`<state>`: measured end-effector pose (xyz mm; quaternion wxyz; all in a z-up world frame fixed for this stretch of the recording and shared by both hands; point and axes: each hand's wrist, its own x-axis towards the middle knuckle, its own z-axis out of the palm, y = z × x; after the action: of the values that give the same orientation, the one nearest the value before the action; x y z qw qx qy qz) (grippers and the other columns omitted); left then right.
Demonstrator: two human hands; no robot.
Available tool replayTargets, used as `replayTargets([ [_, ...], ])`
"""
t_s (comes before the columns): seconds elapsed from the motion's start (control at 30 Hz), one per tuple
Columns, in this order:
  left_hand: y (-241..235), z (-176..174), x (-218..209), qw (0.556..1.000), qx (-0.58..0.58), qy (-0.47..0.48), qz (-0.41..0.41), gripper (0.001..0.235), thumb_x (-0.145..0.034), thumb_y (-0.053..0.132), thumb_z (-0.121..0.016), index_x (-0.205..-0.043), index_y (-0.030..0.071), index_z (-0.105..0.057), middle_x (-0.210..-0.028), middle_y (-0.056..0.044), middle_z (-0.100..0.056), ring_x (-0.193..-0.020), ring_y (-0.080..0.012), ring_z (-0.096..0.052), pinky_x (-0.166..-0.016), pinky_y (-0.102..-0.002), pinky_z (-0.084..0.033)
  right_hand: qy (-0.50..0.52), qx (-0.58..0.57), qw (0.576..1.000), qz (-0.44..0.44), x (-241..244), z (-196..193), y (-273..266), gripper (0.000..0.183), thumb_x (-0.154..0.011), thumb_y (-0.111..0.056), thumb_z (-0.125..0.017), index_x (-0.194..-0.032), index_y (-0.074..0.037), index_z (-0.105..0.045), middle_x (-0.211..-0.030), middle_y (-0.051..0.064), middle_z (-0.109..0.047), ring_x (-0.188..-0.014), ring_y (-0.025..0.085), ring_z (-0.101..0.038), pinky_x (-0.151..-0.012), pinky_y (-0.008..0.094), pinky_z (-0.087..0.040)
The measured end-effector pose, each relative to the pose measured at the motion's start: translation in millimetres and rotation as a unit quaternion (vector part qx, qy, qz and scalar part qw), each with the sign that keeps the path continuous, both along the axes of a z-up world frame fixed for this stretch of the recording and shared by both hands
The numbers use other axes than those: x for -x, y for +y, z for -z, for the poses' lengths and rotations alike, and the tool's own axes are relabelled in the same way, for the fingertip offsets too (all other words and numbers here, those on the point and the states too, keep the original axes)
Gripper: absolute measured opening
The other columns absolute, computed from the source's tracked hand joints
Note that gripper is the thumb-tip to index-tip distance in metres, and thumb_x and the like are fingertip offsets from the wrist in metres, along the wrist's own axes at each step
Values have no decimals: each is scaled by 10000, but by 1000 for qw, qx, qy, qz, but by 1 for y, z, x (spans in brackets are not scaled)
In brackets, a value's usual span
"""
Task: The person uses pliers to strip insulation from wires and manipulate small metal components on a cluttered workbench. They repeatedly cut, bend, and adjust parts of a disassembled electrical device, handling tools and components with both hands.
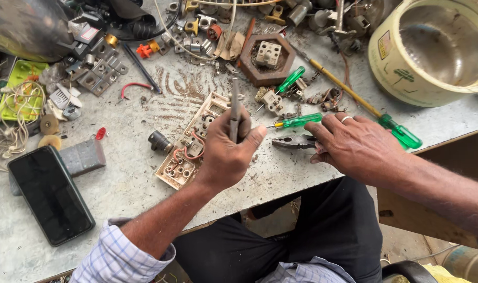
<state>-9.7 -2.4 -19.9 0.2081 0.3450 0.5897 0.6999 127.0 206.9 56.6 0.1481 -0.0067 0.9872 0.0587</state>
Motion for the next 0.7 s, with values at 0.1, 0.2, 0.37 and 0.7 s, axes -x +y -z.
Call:
replayTargets([
  [0.1,2,-1,1,998,4,-8,67,376,-978,184,-715,-788,189,-390,-682,82,-350,-566,-53,-372,-480,-243,-350,59,21,998,1,-1,14,1,609,-864,-444,-631,-1361,-103,-545,-1052,103,-625,-961,290,-650,-793,436,-516],
  [0.2,-1,-3,0,991,47,-15,128,333,-940,210,-757,-789,168,-463,-676,75,-408,-582,-61,-410,-506,-252,-386,108,50,993,15,-2,26,3,596,-857,-487,-651,-1280,-75,-571,-1052,118,-628,-973,308,-641,-789,436,-514],
  [0.37,1,-13,-2,967,69,-113,216,313,-906,224,-773,-813,145,-486,-732,41,-480,-652,-78,-505,-579,-281,-513,130,61,989,34,0,30,1,559,-877,-499,-652,-1241,-78,-596,-1105,126,-629,-953,302,-642,-796,432,-527],
  [0.7,1,-9,-5,945,61,-181,265,241,-882,191,-739,-1005,63,-576,-792,-34,-589,-720,-121,-616,-668,-317,-575,441,252,860,-52,-1,3,-21,301,-864,-102,-830,-1128,-71,-689,-1076,93,-671,-882,217,-713,-724,342,-588],
])
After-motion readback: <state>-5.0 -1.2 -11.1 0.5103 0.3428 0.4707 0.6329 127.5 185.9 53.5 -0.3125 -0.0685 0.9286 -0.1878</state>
